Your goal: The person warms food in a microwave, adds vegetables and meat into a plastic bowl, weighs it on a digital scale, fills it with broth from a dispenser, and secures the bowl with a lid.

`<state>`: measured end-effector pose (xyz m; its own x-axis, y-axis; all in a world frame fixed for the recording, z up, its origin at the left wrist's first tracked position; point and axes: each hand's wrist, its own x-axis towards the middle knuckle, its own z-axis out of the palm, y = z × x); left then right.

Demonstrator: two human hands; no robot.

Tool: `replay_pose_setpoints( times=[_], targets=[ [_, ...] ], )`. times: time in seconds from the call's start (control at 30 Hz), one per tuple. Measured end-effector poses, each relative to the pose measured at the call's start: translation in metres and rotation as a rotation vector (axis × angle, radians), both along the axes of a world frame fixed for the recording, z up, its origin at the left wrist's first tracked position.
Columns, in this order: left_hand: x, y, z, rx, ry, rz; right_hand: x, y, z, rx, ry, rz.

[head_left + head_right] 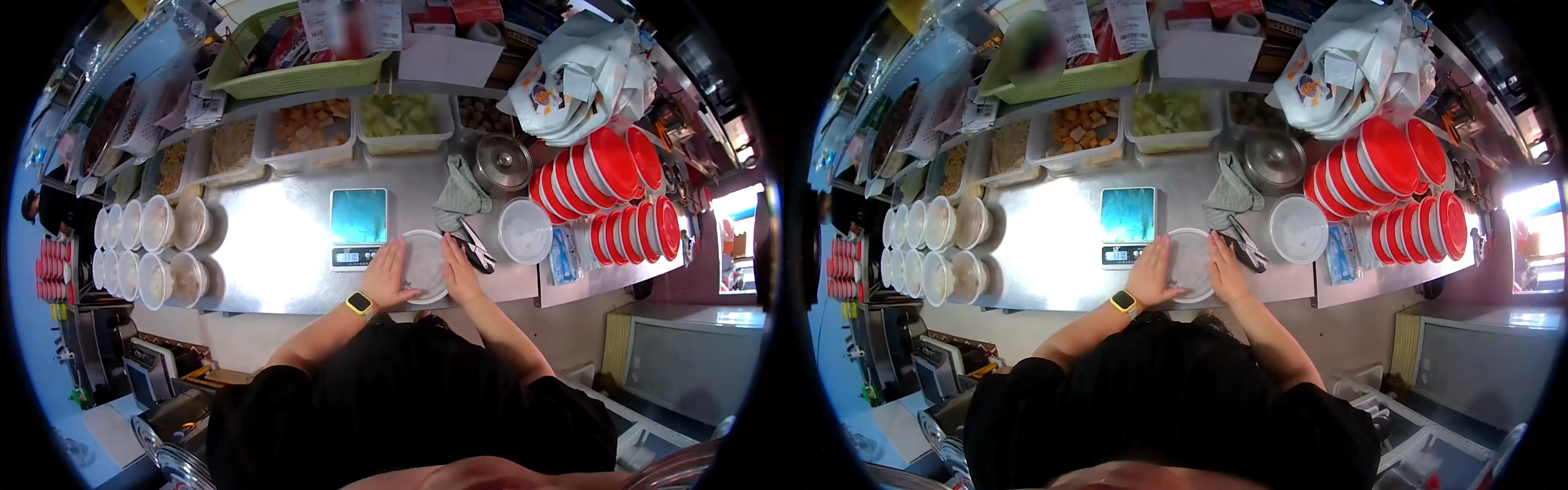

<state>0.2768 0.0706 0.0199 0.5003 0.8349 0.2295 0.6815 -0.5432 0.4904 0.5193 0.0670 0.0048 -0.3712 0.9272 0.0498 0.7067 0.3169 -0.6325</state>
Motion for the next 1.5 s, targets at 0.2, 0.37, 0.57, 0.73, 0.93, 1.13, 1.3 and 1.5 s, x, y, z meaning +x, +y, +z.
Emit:
replay_pose_setpoints(
  times=[0.2,0.37,0.57,0.73,0.93,1.13,1.3,1.5],
  targets=[
    [-0.009,-0.009,-0.004,0.002,-0.02,0.014,0.004,-0.033,-0.01,0.034,0.064,-0.081],
    [-0.014,-0.015,-0.034,-0.162,-0.391,0.307,0.0,-0.045,0.008,-0.068,0.197,-0.211],
    [-0.035,-0.008,-0.034,-1.042,-0.911,0.411,-0.01,-0.051,-0.014,-0.702,0.934,-0.791],
    [-0.069,-0.018,-0.002,-1.038,-0.943,0.366,-0.026,-0.042,0.005,-0.688,0.831,-0.693],
    [-0.157,-0.046,0.044,-0.898,-1.27,0.648,-0.123,0.004,0.063,-0.777,0.766,-0.339],
    [-0.257,-0.081,-0.003,-0.743,-1.354,0.927,-0.252,0.042,-0.029,-0.578,0.566,0.003],
    [-0.3,-0.101,-0.025,-0.683,-1.47,1.045,-0.315,0.039,-0.031,-0.678,0.578,0.054],
    [-0.323,-0.105,-0.038,-0.725,-1.461,1.103,-0.257,0.002,-0.019,-1.596,1.092,-1.102]
  ],
)
